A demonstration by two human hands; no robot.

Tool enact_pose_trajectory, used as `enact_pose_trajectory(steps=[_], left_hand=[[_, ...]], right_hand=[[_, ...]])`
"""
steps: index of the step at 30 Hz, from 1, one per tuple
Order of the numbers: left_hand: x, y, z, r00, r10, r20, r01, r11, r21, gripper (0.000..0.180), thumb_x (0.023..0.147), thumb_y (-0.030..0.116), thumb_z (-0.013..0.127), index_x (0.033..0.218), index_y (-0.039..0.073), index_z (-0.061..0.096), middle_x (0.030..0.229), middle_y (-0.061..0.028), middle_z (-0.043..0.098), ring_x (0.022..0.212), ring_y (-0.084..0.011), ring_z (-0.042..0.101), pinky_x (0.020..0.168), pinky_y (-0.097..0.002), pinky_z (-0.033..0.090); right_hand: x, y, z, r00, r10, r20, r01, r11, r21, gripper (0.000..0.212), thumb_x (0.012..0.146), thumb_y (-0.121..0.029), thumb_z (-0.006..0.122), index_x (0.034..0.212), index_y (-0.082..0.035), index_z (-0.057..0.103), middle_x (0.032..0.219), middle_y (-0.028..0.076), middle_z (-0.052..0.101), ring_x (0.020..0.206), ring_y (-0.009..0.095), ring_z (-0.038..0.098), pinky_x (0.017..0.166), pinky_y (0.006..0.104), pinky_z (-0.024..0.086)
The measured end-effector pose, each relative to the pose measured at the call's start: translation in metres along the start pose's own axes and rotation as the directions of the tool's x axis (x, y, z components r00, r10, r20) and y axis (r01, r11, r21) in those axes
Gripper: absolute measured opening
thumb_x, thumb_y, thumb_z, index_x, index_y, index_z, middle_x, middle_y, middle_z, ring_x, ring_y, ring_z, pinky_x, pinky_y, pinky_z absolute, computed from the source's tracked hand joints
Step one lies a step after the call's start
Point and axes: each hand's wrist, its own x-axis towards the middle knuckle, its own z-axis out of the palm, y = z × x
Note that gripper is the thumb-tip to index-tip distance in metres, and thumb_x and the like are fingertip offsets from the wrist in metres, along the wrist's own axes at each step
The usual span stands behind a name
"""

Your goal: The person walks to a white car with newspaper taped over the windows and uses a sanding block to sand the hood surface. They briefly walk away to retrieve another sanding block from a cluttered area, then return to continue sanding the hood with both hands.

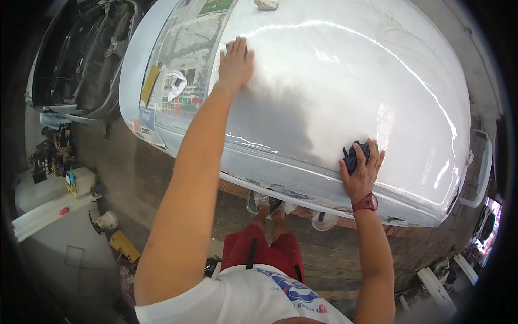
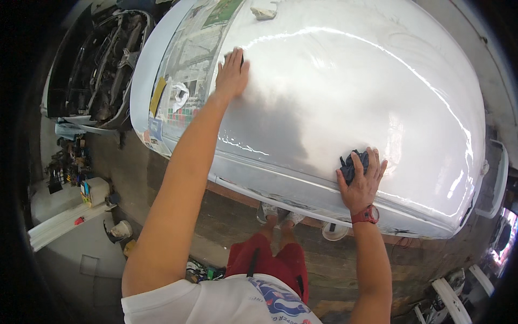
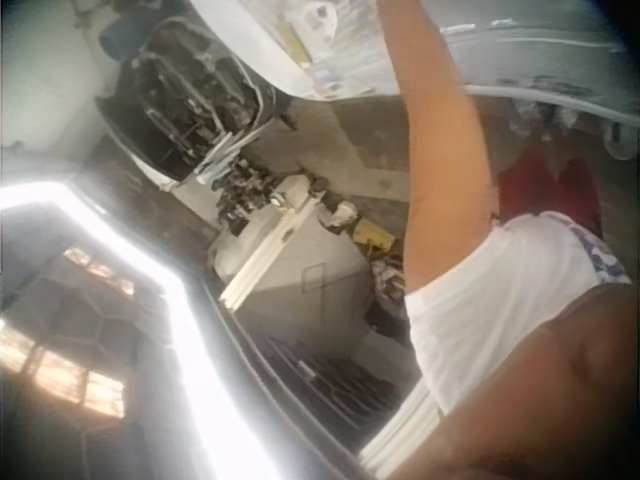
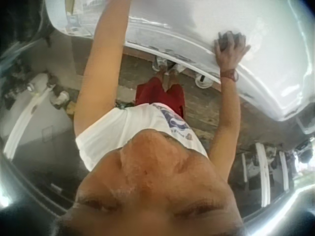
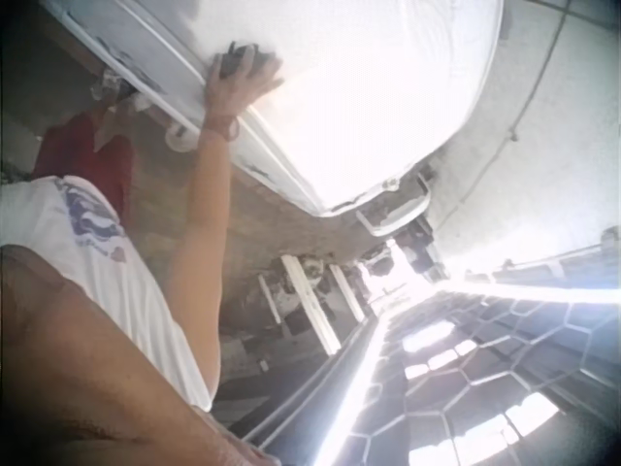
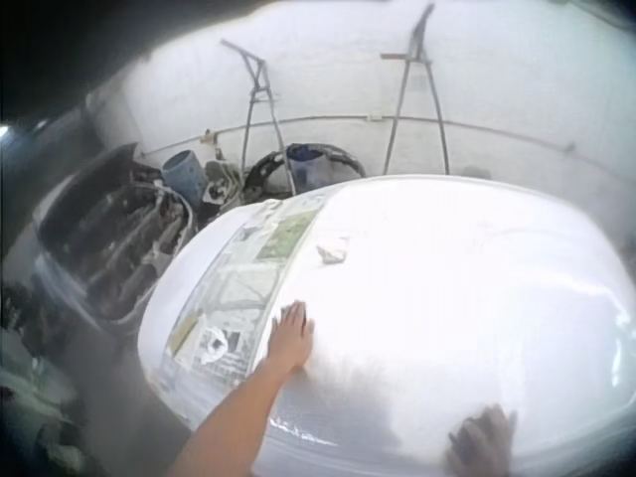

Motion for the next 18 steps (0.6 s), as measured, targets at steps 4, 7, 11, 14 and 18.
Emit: enact_pose_trajectory(steps=[4, 7, 11, 14, 18], left_hand=[[0.002, 0.040, 0.024, 0.986, 0.091, -0.143, -0.091, 0.996, 0.004, 0.067, 0.116, 0.040, 0.039, 0.171, 0.001, 0.032, 0.180, -0.0180, 0.029, 0.165, -0.0408, 0.028, 0.135, -0.0565, 0.020], [-0.109, 0.124, 0.029, 0.915, 0.394, -0.090, -0.404, 0.898, -0.173, 0.067, 0.112, 0.033, 0.049, 0.170, 0.002, 0.035, 0.177, -0.0184, 0.035, 0.164, -0.0405, 0.031, 0.134, -0.0565, 0.025], [-0.122, 0.122, 0.005, 0.824, 0.564, 0.052, -0.545, 0.815, -0.194, 0.068, 0.111, 0.031, 0.053, 0.171, 0.007, 0.035, 0.177, -0.0158, 0.036, 0.164, -0.0372, 0.032, 0.133, -0.0577, 0.027], [-0.041, 0.074, 0.006, 0.949, 0.309, -0.059, -0.312, 0.949, -0.041, 0.063, 0.115, 0.036, 0.042, 0.172, 0.010, 0.034, 0.179, -0.0146, 0.032, 0.165, -0.0351, 0.031, 0.134, -0.0577, 0.023], [-0.029, 0.093, 0.021, 0.978, 0.134, -0.160, -0.143, 0.989, -0.047, 0.062, 0.116, 0.036, 0.038, 0.171, 0.006, 0.035, 0.179, -0.0158, 0.031, 0.165, -0.0380, 0.029, 0.134, -0.0600, 0.022]], right_hand=[[0.003, -0.005, 0.001, 1.000, -0.016, 0.016, 0.016, 1.000, 0.011, 0.065, 0.092, -0.038, 0.084, 0.149, -0.020, 0.059, 0.164, 0.020, 0.041, 0.159, 0.046, 0.034, 0.131, 0.0720, 0.017], [-0.006, 0.006, -0.003, 0.999, 0.030, 0.018, -0.029, 0.999, -0.040, 0.065, 0.092, -0.039, 0.084, 0.149, -0.020, 0.059, 0.164, 0.020, 0.041, 0.159, 0.046, 0.034, 0.131, 0.0721, 0.017], [-0.005, 0.008, -0.006, 0.999, 0.033, 0.025, -0.032, 0.999, -0.043, 0.064, 0.093, -0.039, 0.083, 0.149, -0.019, 0.059, 0.164, 0.021, 0.041, 0.160, 0.046, 0.034, 0.131, 0.0723, 0.017], [0.000, -0.001, 0.000, 1.000, -0.004, 0.012, 0.004, 1.000, 0.002, 0.064, 0.093, -0.040, 0.083, 0.149, -0.020, 0.059, 0.164, 0.021, 0.041, 0.160, 0.046, 0.033, 0.131, 0.0724, 0.017], [0.004, -0.004, 0.003, 1.000, -0.021, 0.011, 0.021, 1.000, 0.023, 0.064, 0.093, -0.040, 0.083, 0.149, -0.020, 0.059, 0.165, 0.020, 0.041, 0.160, 0.046, 0.033, 0.131, 0.0725, 0.016]])
